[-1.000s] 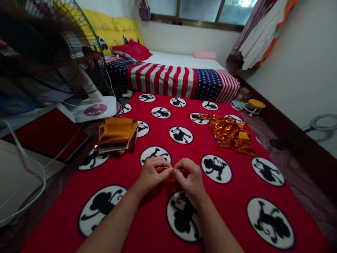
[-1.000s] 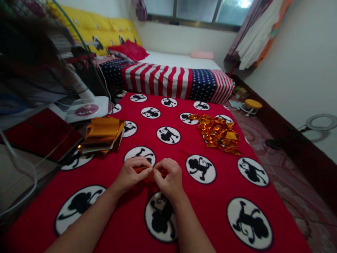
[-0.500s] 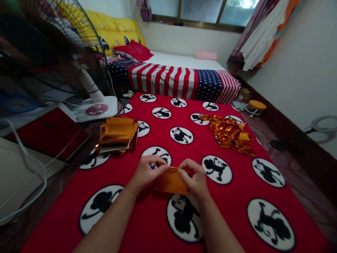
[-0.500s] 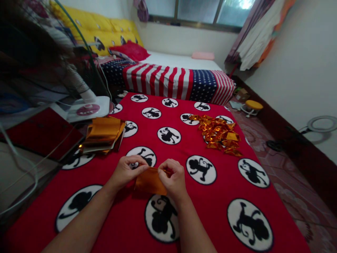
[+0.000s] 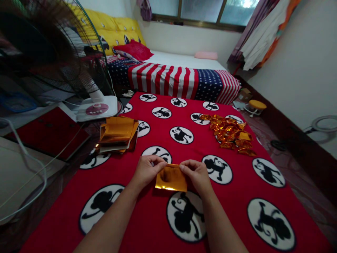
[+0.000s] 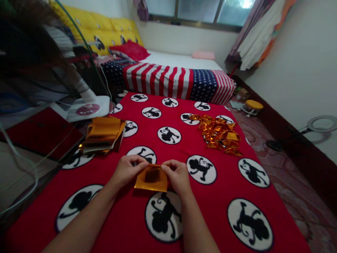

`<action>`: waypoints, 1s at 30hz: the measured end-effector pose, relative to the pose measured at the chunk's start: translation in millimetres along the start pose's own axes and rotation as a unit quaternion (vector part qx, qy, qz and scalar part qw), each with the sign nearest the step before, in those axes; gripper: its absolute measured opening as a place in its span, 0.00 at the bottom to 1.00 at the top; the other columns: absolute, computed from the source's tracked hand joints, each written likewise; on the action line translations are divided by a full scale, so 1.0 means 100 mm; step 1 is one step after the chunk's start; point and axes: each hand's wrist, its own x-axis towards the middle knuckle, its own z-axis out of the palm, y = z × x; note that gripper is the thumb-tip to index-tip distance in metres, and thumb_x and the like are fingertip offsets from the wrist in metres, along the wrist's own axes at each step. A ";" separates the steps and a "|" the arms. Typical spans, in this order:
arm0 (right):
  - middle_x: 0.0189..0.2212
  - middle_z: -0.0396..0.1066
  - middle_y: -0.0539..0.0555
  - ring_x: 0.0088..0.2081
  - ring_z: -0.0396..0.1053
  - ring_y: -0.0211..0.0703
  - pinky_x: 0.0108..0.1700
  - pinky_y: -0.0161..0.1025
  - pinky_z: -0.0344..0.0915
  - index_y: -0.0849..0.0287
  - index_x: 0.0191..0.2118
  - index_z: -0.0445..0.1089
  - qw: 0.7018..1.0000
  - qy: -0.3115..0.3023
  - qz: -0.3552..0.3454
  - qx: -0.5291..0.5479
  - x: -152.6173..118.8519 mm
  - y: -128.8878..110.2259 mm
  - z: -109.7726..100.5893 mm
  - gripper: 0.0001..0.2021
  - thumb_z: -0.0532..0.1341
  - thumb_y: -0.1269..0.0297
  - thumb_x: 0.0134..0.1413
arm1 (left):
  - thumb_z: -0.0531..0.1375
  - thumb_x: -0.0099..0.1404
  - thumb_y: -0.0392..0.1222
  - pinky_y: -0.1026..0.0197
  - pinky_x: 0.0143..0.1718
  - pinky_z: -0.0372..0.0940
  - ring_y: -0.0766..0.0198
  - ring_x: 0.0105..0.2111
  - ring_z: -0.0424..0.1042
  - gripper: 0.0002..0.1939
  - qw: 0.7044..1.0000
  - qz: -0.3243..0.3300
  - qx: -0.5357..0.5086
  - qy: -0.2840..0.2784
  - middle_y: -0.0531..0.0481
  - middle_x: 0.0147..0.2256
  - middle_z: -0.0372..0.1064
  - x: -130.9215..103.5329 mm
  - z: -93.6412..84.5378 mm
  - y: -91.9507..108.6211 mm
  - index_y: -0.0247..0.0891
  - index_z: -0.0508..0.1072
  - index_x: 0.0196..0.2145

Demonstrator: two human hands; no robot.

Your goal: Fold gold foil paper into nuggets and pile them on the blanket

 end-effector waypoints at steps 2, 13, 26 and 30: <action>0.20 0.71 0.51 0.22 0.65 0.38 0.24 0.33 0.58 0.61 0.26 0.74 0.999 0.004 0.000 -0.049 0.03 -0.02 0.00 0.10 0.64 0.59 0.47 | 0.64 0.55 0.43 0.65 0.26 0.62 0.62 0.25 0.72 0.09 1.000 -0.017 0.017 0.007 0.48 0.25 0.76 0.01 0.02 -0.03 0.34 0.79 0.26; 0.28 0.76 0.51 0.31 0.71 0.43 0.31 0.36 0.56 0.50 0.27 0.78 0.903 0.099 -0.065 -0.413 0.10 -0.07 0.13 0.06 0.63 0.64 0.48 | 0.62 0.59 0.47 0.62 0.30 0.57 0.62 0.31 0.71 0.09 0.959 0.031 0.276 0.050 0.50 0.30 0.75 -0.01 0.08 -0.09 0.42 0.79 0.26; 0.24 0.75 0.50 0.26 0.69 0.41 0.26 0.35 0.53 0.52 0.25 0.76 0.910 0.123 -0.005 -0.395 0.11 -0.07 0.13 0.05 0.65 0.60 0.45 | 0.65 0.55 0.51 0.62 0.26 0.53 0.61 0.26 0.70 0.10 0.959 -0.026 0.269 0.087 0.51 0.27 0.76 0.00 0.10 -0.09 0.44 0.78 0.25; 0.24 0.75 0.51 0.26 0.70 0.41 0.26 0.35 0.55 0.53 0.26 0.77 0.913 0.122 -0.015 -0.388 0.11 -0.05 0.11 0.05 0.65 0.60 0.46 | 0.65 0.55 0.52 0.62 0.25 0.52 0.61 0.26 0.70 0.10 0.960 -0.024 0.266 0.090 0.51 0.27 0.76 0.00 0.10 -0.09 0.44 0.78 0.24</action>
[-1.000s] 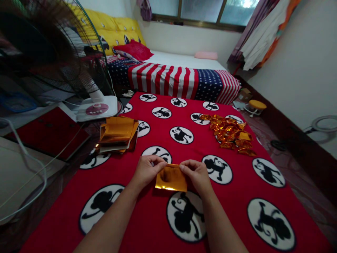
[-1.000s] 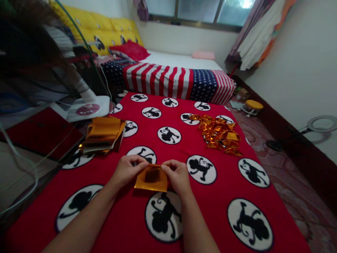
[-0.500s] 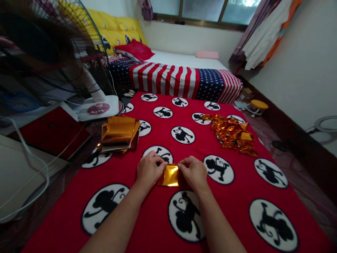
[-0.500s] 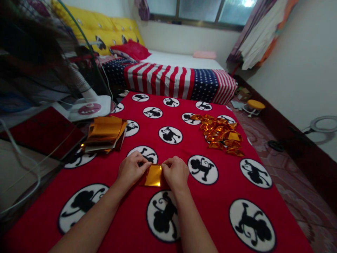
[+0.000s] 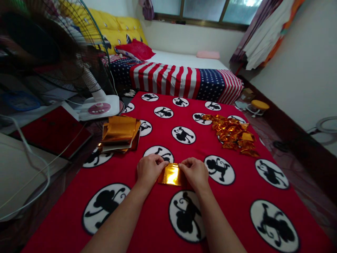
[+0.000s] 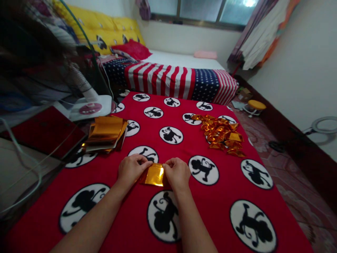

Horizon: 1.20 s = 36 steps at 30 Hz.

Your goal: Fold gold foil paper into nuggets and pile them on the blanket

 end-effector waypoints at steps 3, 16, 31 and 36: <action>0.25 0.76 0.51 0.28 0.71 0.42 0.28 0.35 0.56 0.53 0.26 0.77 1.000 -0.002 -0.012 0.007 0.00 0.03 0.01 0.05 0.63 0.62 0.47 | 0.65 0.55 0.52 0.62 0.25 0.52 0.61 0.25 0.70 0.10 1.000 0.003 0.003 0.000 0.51 0.28 0.76 0.00 0.01 -0.01 0.44 0.78 0.24; 0.25 0.73 0.50 0.27 0.68 0.41 0.28 0.36 0.52 0.53 0.25 0.74 1.000 0.004 0.006 -0.015 -0.03 0.03 0.01 0.05 0.63 0.60 0.47 | 0.67 0.51 0.55 0.62 0.24 0.49 0.61 0.24 0.68 0.14 0.999 -0.020 0.034 0.008 0.51 0.24 0.73 0.01 0.01 -0.02 0.43 0.74 0.20; 0.27 0.74 0.48 0.30 0.67 0.40 0.30 0.36 0.51 0.52 0.27 0.76 0.998 -0.001 0.032 -0.046 -0.04 0.01 0.00 0.05 0.61 0.63 0.49 | 0.62 0.58 0.47 0.63 0.30 0.56 0.62 0.31 0.71 0.09 0.998 -0.013 0.015 -0.059 0.52 0.30 0.76 0.06 -0.06 -0.03 0.41 0.77 0.25; 0.28 0.73 0.48 0.30 0.67 0.38 0.30 0.35 0.51 0.53 0.28 0.75 0.999 0.008 0.008 -0.047 -0.06 0.03 0.02 0.05 0.61 0.64 0.50 | 0.61 0.59 0.46 0.62 0.32 0.57 0.62 0.32 0.71 0.08 0.998 -0.004 0.010 -0.058 0.52 0.32 0.75 0.06 -0.05 -0.04 0.42 0.77 0.26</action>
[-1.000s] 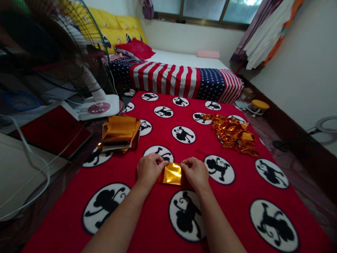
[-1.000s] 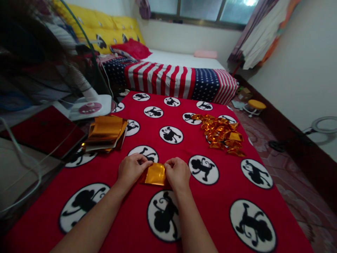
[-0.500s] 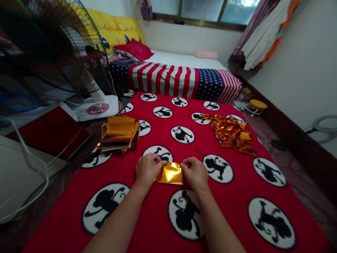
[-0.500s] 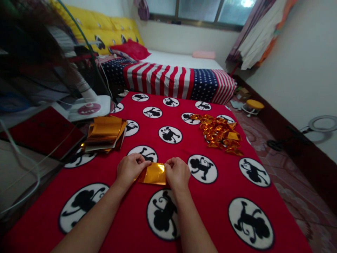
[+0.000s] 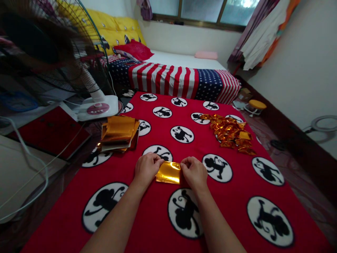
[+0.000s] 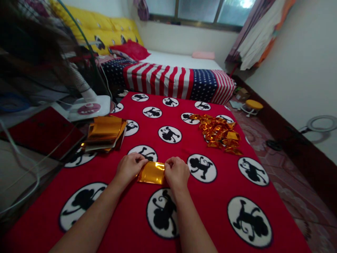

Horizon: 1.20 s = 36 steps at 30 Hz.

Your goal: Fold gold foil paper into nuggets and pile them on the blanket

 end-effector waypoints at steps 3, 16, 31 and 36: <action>0.28 0.73 0.48 0.30 0.66 0.38 0.31 0.35 0.51 0.53 0.28 0.74 1.000 0.013 -0.018 0.004 -0.02 0.01 0.01 0.04 0.61 0.66 0.50 | 0.62 0.59 0.46 0.61 0.31 0.56 0.61 0.31 0.70 0.08 1.000 0.013 0.010 0.017 0.52 0.30 0.74 -0.02 0.02 -0.01 0.42 0.76 0.26; 0.32 0.70 0.51 0.34 0.64 0.41 0.36 0.40 0.49 0.54 0.31 0.75 0.991 0.023 -0.106 -0.074 -0.12 -0.12 0.05 0.09 0.58 0.72 0.54 | 0.54 0.56 0.23 0.60 0.39 0.62 0.62 0.36 0.68 0.13 0.979 0.198 -0.034 0.028 0.48 0.31 0.67 -0.04 0.15 0.03 0.36 0.74 0.26; 0.34 0.68 0.55 0.40 0.63 0.50 0.38 0.42 0.49 0.58 0.31 0.70 0.990 0.062 -0.069 -0.106 -0.19 -0.23 0.16 0.13 0.61 0.52 0.56 | 0.63 0.59 0.34 0.57 0.41 0.63 0.59 0.37 0.67 0.04 0.987 0.149 -0.050 0.024 0.48 0.31 0.67 -0.06 0.20 0.07 0.36 0.72 0.26; 0.35 0.67 0.54 0.40 0.62 0.48 0.37 0.41 0.49 0.57 0.32 0.68 0.992 0.060 -0.068 -0.093 -0.21 -0.20 0.17 0.10 0.62 0.55 0.55 | 0.63 0.58 0.33 0.57 0.41 0.63 0.60 0.37 0.67 0.04 0.988 0.141 -0.064 0.016 0.49 0.31 0.67 -0.05 0.20 0.05 0.36 0.73 0.26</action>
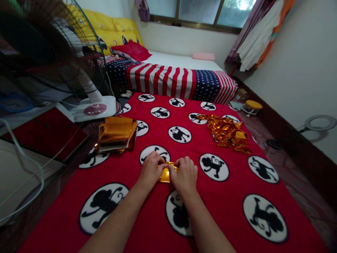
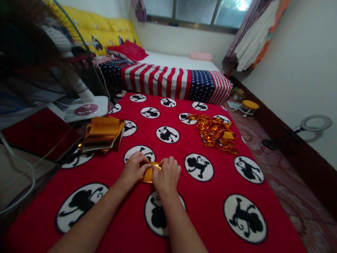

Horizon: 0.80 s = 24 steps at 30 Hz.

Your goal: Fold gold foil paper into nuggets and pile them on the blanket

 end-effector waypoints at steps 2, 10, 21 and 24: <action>0.35 0.67 0.54 0.40 0.62 0.48 0.38 0.41 0.48 0.57 0.32 0.68 1.000 -0.004 0.003 0.012 0.00 0.01 0.00 0.10 0.63 0.56 0.55 | 0.63 0.58 0.33 0.57 0.41 0.63 0.60 0.36 0.67 0.04 1.000 -0.002 -0.002 -0.001 0.49 0.31 0.66 0.00 -0.01 0.00 0.36 0.73 0.26; 0.36 0.68 0.52 0.41 0.63 0.45 0.39 0.39 0.50 0.56 0.34 0.68 0.995 -0.045 0.020 0.084 0.04 0.11 -0.05 0.02 0.60 0.70 0.53 | 0.63 0.57 0.31 0.57 0.42 0.64 0.60 0.37 0.68 0.04 1.000 -0.023 -0.006 -0.010 0.49 0.31 0.68 0.01 -0.05 0.06 0.37 0.73 0.26; 0.37 0.69 0.51 0.43 0.63 0.45 0.40 0.39 0.50 0.56 0.35 0.70 0.993 -0.052 0.026 0.103 0.05 0.13 -0.06 0.07 0.57 0.74 0.53 | 0.62 0.58 0.37 0.56 0.43 0.65 0.58 0.37 0.68 0.04 0.998 -0.031 0.054 0.026 0.46 0.32 0.67 0.00 0.01 0.10 0.36 0.73 0.26; 0.37 0.69 0.51 0.43 0.64 0.45 0.39 0.39 0.50 0.56 0.34 0.70 0.994 -0.049 0.028 0.098 0.05 0.13 -0.04 0.06 0.57 0.74 0.53 | 0.67 0.53 0.45 0.54 0.42 0.65 0.56 0.36 0.68 0.11 0.995 -0.047 0.077 0.036 0.47 0.31 0.67 0.00 0.05 0.13 0.36 0.72 0.26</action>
